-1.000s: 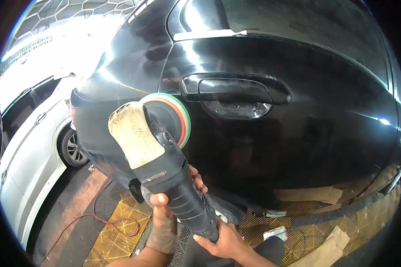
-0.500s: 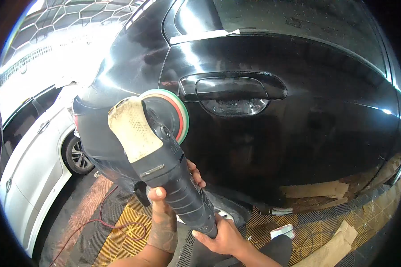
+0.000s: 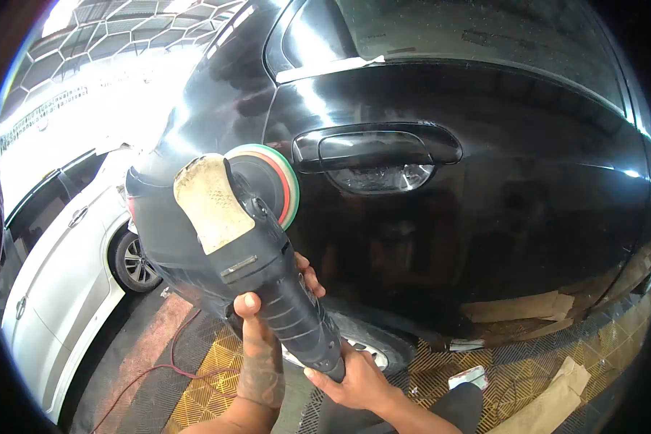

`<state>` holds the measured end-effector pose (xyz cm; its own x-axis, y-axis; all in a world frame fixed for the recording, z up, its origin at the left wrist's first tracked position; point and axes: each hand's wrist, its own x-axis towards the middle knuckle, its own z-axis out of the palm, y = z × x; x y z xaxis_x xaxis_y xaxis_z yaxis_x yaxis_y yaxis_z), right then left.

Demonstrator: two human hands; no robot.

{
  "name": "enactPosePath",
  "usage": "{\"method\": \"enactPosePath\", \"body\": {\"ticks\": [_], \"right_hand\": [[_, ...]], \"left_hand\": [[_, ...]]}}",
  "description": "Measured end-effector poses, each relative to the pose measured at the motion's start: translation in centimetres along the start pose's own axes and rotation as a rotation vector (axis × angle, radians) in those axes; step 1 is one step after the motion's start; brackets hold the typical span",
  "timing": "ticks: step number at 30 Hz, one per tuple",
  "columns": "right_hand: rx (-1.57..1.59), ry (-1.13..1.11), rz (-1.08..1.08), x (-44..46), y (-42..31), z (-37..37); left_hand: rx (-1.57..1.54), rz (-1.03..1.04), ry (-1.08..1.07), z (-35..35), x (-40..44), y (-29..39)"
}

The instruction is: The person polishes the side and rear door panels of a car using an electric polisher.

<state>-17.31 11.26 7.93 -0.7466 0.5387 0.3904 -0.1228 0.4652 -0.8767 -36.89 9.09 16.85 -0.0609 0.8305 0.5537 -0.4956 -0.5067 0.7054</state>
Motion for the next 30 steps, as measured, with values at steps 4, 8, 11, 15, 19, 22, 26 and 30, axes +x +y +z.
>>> {"method": "enactPosePath", "body": {"ticks": [4,8,11,15,19,22,26,30], "right_hand": [[-0.052,0.044,-0.057,0.7,-0.5,-0.2],[-0.065,0.062,-0.068,0.6,-0.8,0.0],[-0.005,0.003,-0.084,0.9,-1.3,-0.2],[-0.003,-0.001,-0.027,0.7,-1.0,0.7],[0.040,0.027,-0.042,0.6,-0.6,0.9],[-0.013,-0.019,0.040,0.0,-1.0,-0.2],[-0.072,-0.004,0.075,-4.1,-2.9,-3.7],[0.124,0.719,0.312,-15.6,6.5,-6.4]], "left_hand": [[-0.028,0.022,-0.052,-0.3,0.8,0.4],[0.026,0.038,-0.006,0.5,0.5,0.9],[0.053,0.068,0.105,1.3,-0.2,1.0],[0.093,0.031,0.129,1.5,-0.3,1.7],[0.103,0.068,0.138,2.6,0.2,1.1],[0.226,0.103,0.254,3.5,-0.2,0.1],[0.116,0.102,0.212,2.7,-1.1,-1.5],[-0.046,0.033,0.158,2.2,-2.3,-2.2]]}}
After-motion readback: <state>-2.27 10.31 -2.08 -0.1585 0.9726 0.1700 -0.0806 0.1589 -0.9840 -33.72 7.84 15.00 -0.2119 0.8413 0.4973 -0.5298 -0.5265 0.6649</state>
